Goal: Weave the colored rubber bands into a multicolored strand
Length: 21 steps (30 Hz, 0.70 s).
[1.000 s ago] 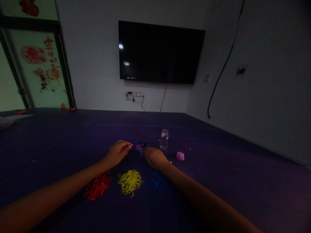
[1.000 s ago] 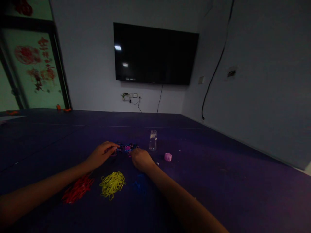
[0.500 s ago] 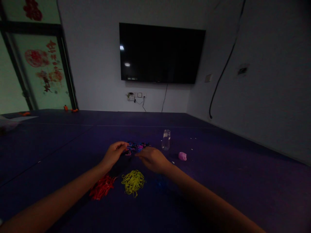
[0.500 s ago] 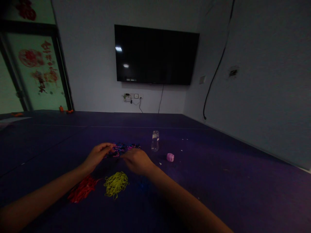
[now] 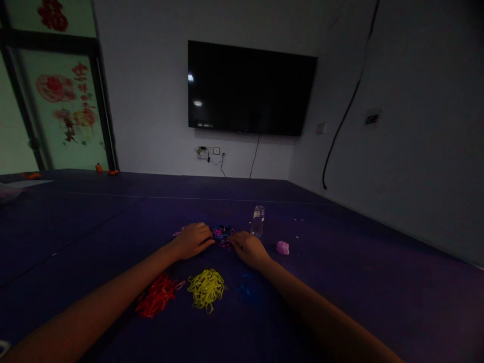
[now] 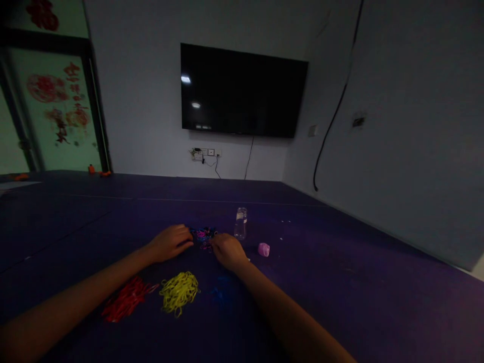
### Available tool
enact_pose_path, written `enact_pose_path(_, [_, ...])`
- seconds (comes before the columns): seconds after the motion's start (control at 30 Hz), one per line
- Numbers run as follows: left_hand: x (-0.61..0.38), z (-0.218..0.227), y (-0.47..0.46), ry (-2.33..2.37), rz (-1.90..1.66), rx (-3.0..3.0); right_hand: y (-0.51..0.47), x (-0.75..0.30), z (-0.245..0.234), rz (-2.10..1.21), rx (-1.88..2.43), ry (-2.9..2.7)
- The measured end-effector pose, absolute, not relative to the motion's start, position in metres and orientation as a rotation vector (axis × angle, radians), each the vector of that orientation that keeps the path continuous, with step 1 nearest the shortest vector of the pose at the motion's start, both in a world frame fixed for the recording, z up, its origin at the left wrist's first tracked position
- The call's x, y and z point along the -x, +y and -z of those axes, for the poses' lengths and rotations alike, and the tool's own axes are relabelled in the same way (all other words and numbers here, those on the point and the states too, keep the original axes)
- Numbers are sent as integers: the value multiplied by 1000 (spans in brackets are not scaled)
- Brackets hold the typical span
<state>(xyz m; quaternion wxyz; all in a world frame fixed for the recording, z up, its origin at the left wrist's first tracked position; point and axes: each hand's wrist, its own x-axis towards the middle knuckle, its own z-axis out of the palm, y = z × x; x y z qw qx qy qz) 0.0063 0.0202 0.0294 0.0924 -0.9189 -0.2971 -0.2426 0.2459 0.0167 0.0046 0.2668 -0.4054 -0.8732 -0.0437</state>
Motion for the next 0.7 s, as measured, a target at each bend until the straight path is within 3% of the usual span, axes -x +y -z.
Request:
enact_pose_path(0.2, [4, -5, 25, -948, 877, 2675, 23, -245, 2, 115, 1175, -2378])
enact_pose_path(0.47, [7, 4, 32, -1036, 932, 2663, 23, -235, 5, 103, 917, -2498])
enact_pose_path(0.7, [6, 3, 32, -987, 890, 2707, 21, -235, 7, 117, 1130, -2429])
